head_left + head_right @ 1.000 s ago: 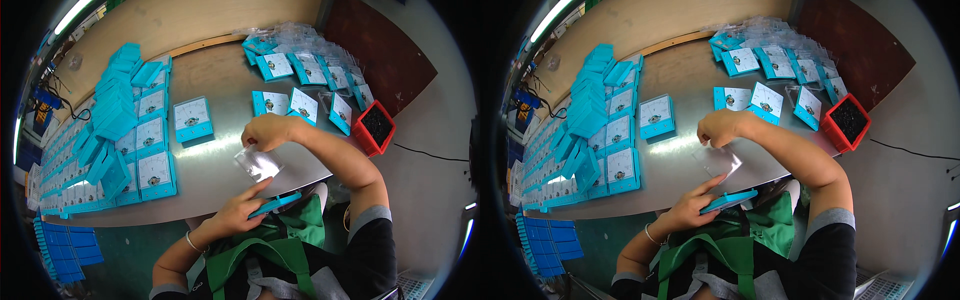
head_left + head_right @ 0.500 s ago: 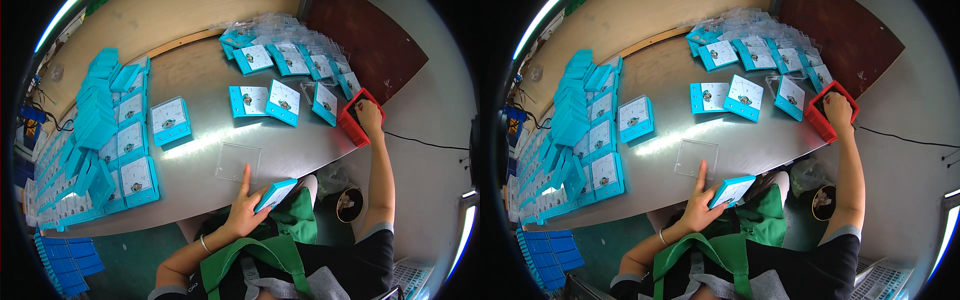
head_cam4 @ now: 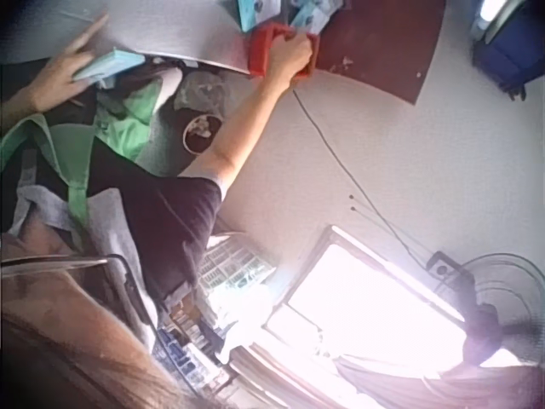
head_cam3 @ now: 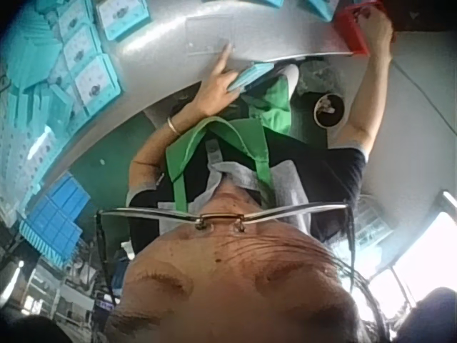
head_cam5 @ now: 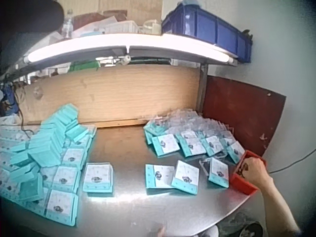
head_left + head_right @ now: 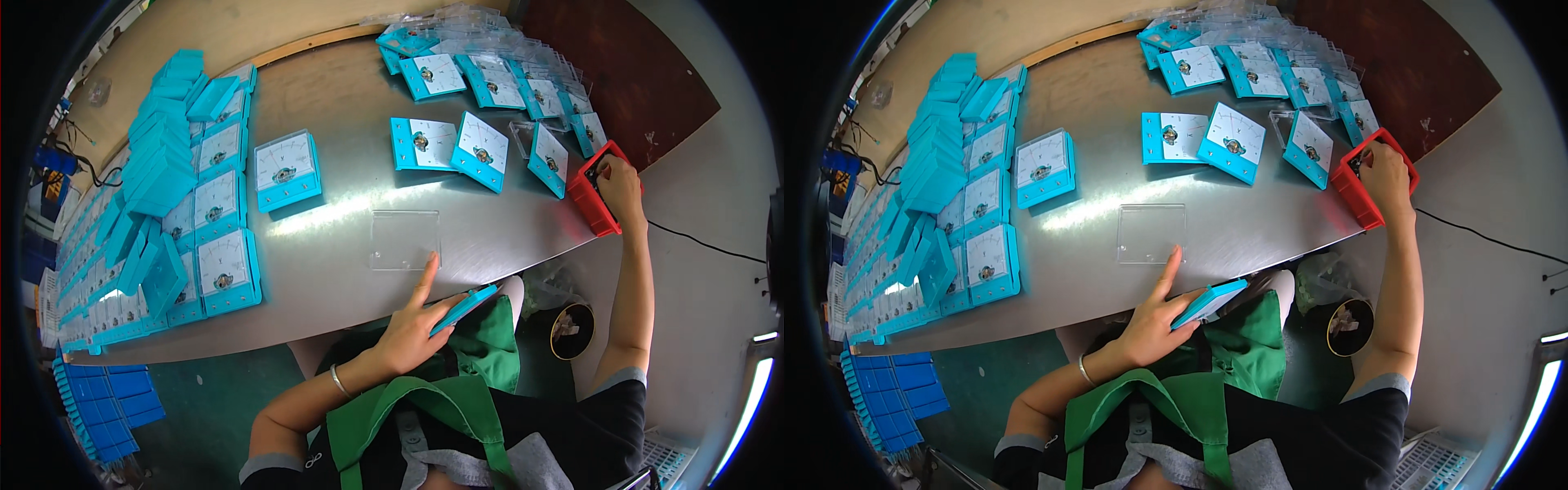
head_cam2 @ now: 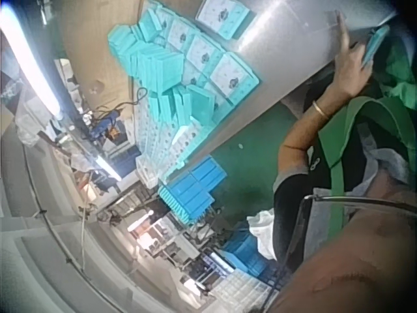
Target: The person assembles teal-colored electrical meter boxes on a metal workbench. They pick up a box, insert a clear plastic cover, and use a screwdriver to tighten a screw on the front panel. The person repeats this process for multiple units, stacking the finished boxes on the table.
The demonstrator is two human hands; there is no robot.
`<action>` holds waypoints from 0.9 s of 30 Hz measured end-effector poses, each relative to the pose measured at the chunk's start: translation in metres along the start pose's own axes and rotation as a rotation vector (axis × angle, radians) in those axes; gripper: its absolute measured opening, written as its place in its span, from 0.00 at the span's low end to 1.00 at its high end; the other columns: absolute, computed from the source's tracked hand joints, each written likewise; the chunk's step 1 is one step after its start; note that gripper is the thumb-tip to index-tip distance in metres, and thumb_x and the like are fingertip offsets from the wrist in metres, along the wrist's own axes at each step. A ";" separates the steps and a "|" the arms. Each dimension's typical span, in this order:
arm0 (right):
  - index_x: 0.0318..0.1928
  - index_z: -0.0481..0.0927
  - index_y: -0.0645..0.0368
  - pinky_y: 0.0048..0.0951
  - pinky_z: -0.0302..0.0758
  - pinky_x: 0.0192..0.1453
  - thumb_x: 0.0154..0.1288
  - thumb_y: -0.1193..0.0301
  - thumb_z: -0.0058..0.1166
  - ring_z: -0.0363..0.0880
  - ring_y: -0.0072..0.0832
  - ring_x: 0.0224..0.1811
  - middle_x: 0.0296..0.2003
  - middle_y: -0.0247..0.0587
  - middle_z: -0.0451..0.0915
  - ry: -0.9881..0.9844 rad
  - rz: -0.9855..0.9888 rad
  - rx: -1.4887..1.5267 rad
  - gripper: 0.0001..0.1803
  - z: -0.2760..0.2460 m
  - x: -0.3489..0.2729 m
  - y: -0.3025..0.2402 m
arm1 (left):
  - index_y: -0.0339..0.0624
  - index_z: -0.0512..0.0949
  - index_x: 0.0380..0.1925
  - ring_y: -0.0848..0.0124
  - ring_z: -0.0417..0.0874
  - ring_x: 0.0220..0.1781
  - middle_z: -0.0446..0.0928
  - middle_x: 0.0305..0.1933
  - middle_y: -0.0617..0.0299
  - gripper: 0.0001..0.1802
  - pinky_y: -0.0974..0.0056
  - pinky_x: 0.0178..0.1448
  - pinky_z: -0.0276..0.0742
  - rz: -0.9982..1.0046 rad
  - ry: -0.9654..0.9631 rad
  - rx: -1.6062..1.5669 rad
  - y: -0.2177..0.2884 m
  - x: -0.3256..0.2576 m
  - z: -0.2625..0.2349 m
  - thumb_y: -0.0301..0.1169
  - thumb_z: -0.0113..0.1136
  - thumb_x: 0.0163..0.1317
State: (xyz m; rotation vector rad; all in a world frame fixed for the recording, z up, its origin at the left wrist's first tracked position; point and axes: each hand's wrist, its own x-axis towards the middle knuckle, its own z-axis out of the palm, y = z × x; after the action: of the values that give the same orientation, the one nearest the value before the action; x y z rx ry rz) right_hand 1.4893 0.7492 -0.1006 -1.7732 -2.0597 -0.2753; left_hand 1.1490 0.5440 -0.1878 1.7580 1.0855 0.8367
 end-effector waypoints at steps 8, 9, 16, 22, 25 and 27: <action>0.34 0.81 0.63 0.28 0.74 0.34 0.47 0.82 0.56 0.77 0.31 0.28 0.27 0.45 0.80 -0.565 -0.346 0.732 0.10 -0.002 -0.060 -0.175 | 0.47 0.75 0.53 0.47 0.69 0.62 0.37 0.73 0.39 0.24 0.57 0.54 0.74 0.115 0.051 0.151 0.002 -0.028 -0.032 0.24 0.60 0.52; 0.35 0.81 0.62 0.31 0.75 0.34 0.47 0.83 0.56 0.80 0.37 0.30 0.28 0.48 0.80 -0.556 -0.452 0.816 0.11 0.008 -0.069 -0.186 | 0.47 0.75 0.53 0.47 0.69 0.62 0.37 0.72 0.38 0.24 0.57 0.54 0.74 0.078 0.061 0.138 0.001 -0.031 -0.037 0.25 0.60 0.52; 0.32 0.80 0.61 0.33 0.74 0.33 0.47 0.79 0.62 0.78 0.40 0.28 0.25 0.44 0.79 -0.625 -0.509 0.725 0.08 0.030 -0.080 -0.221 | 0.40 0.74 0.52 0.46 0.56 0.70 0.35 0.72 0.35 0.25 0.58 0.62 0.67 -0.025 0.055 0.001 -0.003 -0.035 -0.036 0.28 0.62 0.51; 0.27 0.79 0.59 0.38 0.73 0.34 0.48 0.78 0.59 0.77 0.43 0.30 0.27 0.43 0.77 -0.610 -0.602 0.643 0.04 0.040 -0.080 -0.225 | 0.40 0.73 0.53 0.46 0.57 0.70 0.35 0.72 0.35 0.25 0.58 0.61 0.68 -0.006 0.092 -0.002 -0.010 -0.035 -0.027 0.29 0.61 0.51; 0.25 0.78 0.59 0.39 0.74 0.36 0.48 0.79 0.56 0.78 0.44 0.30 0.28 0.42 0.78 -0.631 -0.706 0.566 0.03 0.037 -0.077 -0.232 | 0.41 0.74 0.53 0.46 0.57 0.69 0.36 0.72 0.36 0.25 0.57 0.61 0.68 -0.017 0.087 -0.008 -0.010 -0.034 -0.027 0.29 0.61 0.51; 0.25 0.78 0.58 0.39 0.75 0.36 0.47 0.80 0.55 0.78 0.44 0.30 0.28 0.41 0.78 -0.642 -0.795 0.514 0.04 0.037 -0.074 -0.236 | 0.42 0.74 0.53 0.46 0.58 0.69 0.36 0.72 0.37 0.26 0.57 0.61 0.68 -0.034 0.070 -0.019 -0.012 -0.035 -0.028 0.29 0.62 0.51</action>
State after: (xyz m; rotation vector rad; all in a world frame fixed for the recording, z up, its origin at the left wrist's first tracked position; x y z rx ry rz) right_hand 1.2595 0.6573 -0.1387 -0.7164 -2.8551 0.6432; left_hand 1.1079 0.5242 -0.1912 1.7011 1.1471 0.8903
